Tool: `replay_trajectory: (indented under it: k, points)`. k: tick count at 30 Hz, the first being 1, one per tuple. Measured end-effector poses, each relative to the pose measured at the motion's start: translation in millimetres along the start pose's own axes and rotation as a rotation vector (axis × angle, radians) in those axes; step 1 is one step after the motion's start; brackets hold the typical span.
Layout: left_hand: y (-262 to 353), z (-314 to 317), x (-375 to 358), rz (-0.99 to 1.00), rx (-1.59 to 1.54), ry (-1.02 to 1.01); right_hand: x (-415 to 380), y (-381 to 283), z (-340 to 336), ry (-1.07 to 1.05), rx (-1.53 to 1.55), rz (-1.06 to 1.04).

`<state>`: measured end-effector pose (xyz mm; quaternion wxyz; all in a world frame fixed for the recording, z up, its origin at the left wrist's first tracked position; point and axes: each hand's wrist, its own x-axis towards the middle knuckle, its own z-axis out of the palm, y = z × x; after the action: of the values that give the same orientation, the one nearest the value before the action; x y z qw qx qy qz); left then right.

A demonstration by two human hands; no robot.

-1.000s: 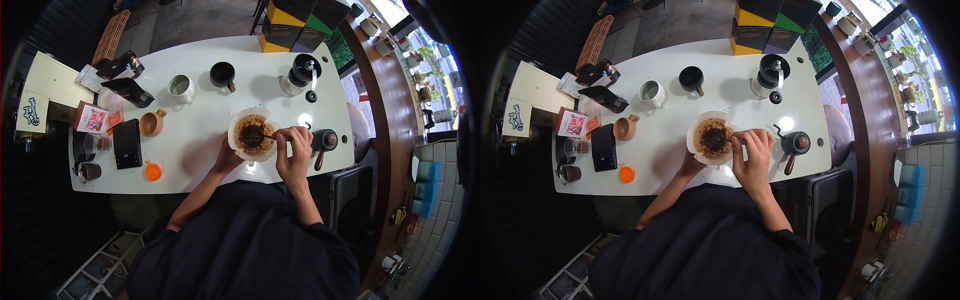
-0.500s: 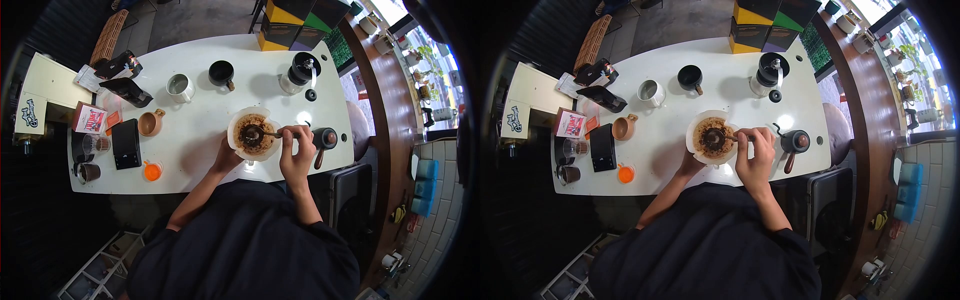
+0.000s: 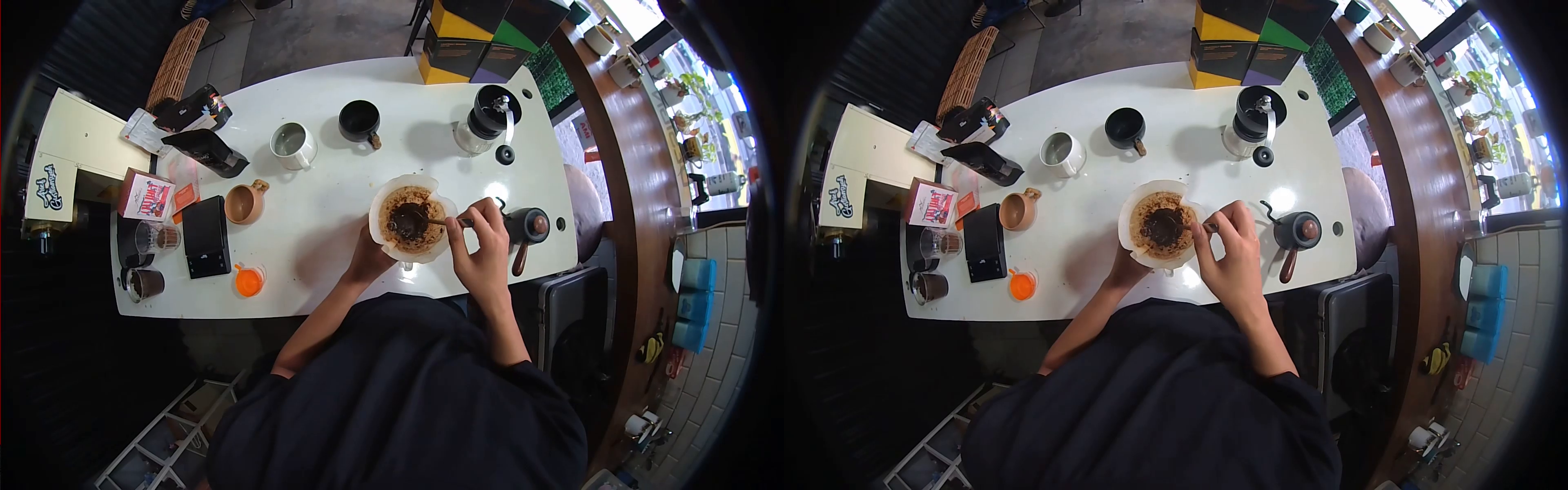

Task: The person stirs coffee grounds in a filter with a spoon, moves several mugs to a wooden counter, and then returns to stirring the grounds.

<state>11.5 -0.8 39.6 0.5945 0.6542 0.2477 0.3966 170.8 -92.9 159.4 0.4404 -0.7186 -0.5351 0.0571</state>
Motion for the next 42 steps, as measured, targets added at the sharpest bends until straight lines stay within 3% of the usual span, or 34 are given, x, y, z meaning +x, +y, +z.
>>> replay_trajectory:
  k: [3,6,13,18,21,30,37,42]
  points:
    - [0.6,0.7,0.3,0.004,0.002,0.001,-3.0,6.1,-1.5,-0.171,0.145,0.041]
    - [-3.3,-0.7,-1.3,0.024,0.045,0.001,-3.5,4.1,-5.7,-0.208,0.056,-0.026]
    - [-1.5,-1.5,-1.2,0.046,0.087,-0.001,-4.5,2.4,-6.5,-0.178,0.140,0.036]
    - [-3.2,-1.1,-0.8,0.074,0.081,-0.001,-6.8,1.2,-18.3,-0.357,0.219,0.231]
    - [-0.9,-0.3,0.3,0.062,0.067,-0.001,-7.8,-1.1,-17.9,-0.380,0.283,0.346]
    - [-5.7,-4.0,-0.5,0.046,0.031,-0.014,-19.7,3.4,-3.1,-0.297,0.358,0.390]
    - [-14.0,-5.8,-2.9,0.065,0.058,-0.021,-23.9,3.5,-5.4,-0.240,0.398,0.375]
    - [-6.4,-4.7,-1.9,0.085,0.092,-0.003,-17.4,-8.1,-22.1,-0.291,0.280,0.169]
